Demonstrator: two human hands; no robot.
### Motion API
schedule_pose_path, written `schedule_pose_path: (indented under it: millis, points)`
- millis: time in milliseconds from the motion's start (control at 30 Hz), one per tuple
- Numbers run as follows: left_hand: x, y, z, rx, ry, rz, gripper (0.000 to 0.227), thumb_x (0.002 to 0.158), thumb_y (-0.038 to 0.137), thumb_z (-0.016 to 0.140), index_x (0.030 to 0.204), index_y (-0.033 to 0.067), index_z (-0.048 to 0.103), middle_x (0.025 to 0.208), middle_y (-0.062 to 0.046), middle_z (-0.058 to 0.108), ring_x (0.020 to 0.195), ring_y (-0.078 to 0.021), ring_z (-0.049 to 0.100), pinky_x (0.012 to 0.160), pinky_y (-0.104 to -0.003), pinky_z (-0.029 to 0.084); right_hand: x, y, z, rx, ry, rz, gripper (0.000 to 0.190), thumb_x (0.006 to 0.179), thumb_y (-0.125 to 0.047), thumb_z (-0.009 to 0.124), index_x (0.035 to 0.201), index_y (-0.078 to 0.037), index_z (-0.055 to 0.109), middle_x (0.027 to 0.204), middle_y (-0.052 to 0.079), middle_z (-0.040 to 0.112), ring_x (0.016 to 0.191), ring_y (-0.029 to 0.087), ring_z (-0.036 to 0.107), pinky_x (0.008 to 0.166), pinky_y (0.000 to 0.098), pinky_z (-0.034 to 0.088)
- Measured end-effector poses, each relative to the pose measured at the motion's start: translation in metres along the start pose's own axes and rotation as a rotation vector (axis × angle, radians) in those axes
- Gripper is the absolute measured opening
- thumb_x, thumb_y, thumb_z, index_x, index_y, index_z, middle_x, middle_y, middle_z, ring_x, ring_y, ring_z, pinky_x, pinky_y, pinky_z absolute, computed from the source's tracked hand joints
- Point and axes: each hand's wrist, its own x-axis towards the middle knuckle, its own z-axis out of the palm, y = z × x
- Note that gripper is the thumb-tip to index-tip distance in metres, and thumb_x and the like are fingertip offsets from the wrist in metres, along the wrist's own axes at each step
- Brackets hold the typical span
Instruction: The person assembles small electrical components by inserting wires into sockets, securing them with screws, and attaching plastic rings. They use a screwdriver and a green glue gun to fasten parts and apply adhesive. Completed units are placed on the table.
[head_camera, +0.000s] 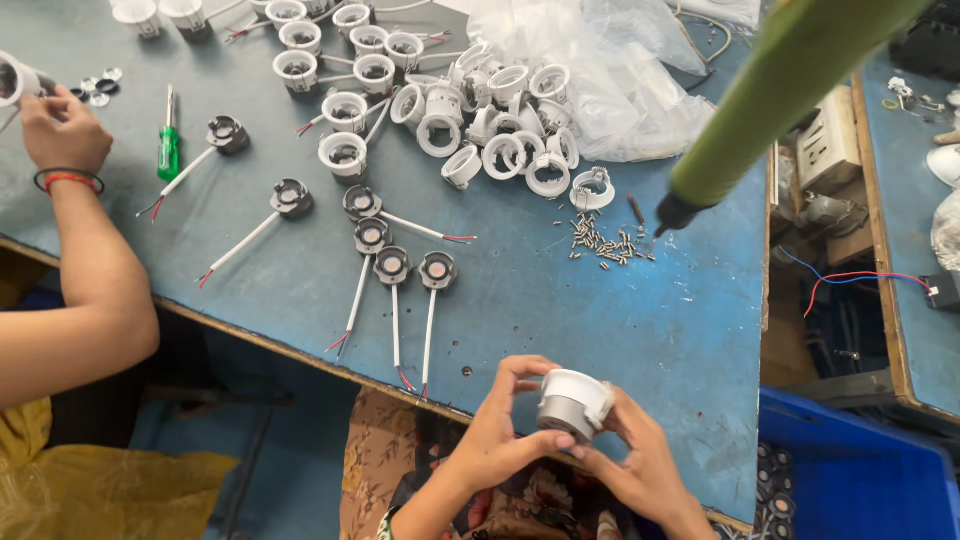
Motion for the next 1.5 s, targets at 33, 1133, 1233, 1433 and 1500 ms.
schedule_pose_path:
  millis: [33, 1133, 1233, 1433, 1500]
  points:
    - [0.000, -0.001, -0.005, 0.057, 0.003, -0.077, 0.081, 0.075, 0.027, 0.090, 0.140, 0.0125, 0.043, 0.139, -0.011, 0.054, 0.132, -0.0261, 0.052, 0.111, -0.042, 0.042, 0.008, -0.010, -0.001, -0.110, -0.019, -0.018, 0.063, 0.078, -0.012, 0.080, 0.136, -0.004, 0.057, 0.121, 0.010, 0.070, 0.110, 0.021, 0.070, 0.091, 0.0360, 0.059]
    - [0.019, -0.001, -0.020, 0.400, 0.033, 0.323, 0.067, 0.073, 0.018, 0.090, 0.133, 0.0166, 0.059, 0.108, -0.005, 0.069, 0.098, -0.0287, 0.066, 0.087, -0.040, 0.052, 0.173, 0.045, -0.060, -0.701, 0.334, -0.204, 0.013, 0.093, -0.015, 0.075, 0.104, -0.009, 0.077, 0.096, 0.006, 0.065, 0.069, 0.018, 0.063, 0.066, 0.0328, 0.052]
    - [0.020, -0.001, -0.020, 0.394, 0.034, 0.339, 0.066, 0.074, 0.017, 0.089, 0.133, 0.0166, 0.059, 0.109, -0.004, 0.070, 0.098, -0.0286, 0.067, 0.087, -0.040, 0.053, 0.172, 0.043, -0.062, -0.736, 0.308, -0.213, 0.014, 0.091, -0.015, 0.076, 0.103, -0.010, 0.077, 0.094, 0.006, 0.064, 0.066, 0.017, 0.062, 0.065, 0.0328, 0.051]
    - [0.020, -0.003, -0.020, 0.390, 0.039, 0.357, 0.066, 0.074, 0.018, 0.088, 0.133, 0.0167, 0.059, 0.110, -0.005, 0.070, 0.100, -0.0286, 0.067, 0.088, -0.039, 0.053, 0.173, 0.045, -0.061, -0.713, 0.333, -0.166, 0.013, 0.091, -0.016, 0.077, 0.102, -0.008, 0.078, 0.096, 0.006, 0.067, 0.068, 0.016, 0.063, 0.065, 0.0323, 0.052]
    - [0.019, -0.003, -0.021, 0.415, 0.019, 0.313, 0.065, 0.075, 0.020, 0.090, 0.133, 0.0166, 0.060, 0.108, -0.005, 0.070, 0.099, -0.0279, 0.068, 0.088, -0.039, 0.053, 0.170, 0.049, -0.064, -0.608, 0.340, -0.214, 0.015, 0.092, -0.016, 0.077, 0.103, -0.006, 0.076, 0.101, 0.007, 0.068, 0.074, 0.014, 0.065, 0.068, 0.0299, 0.054]
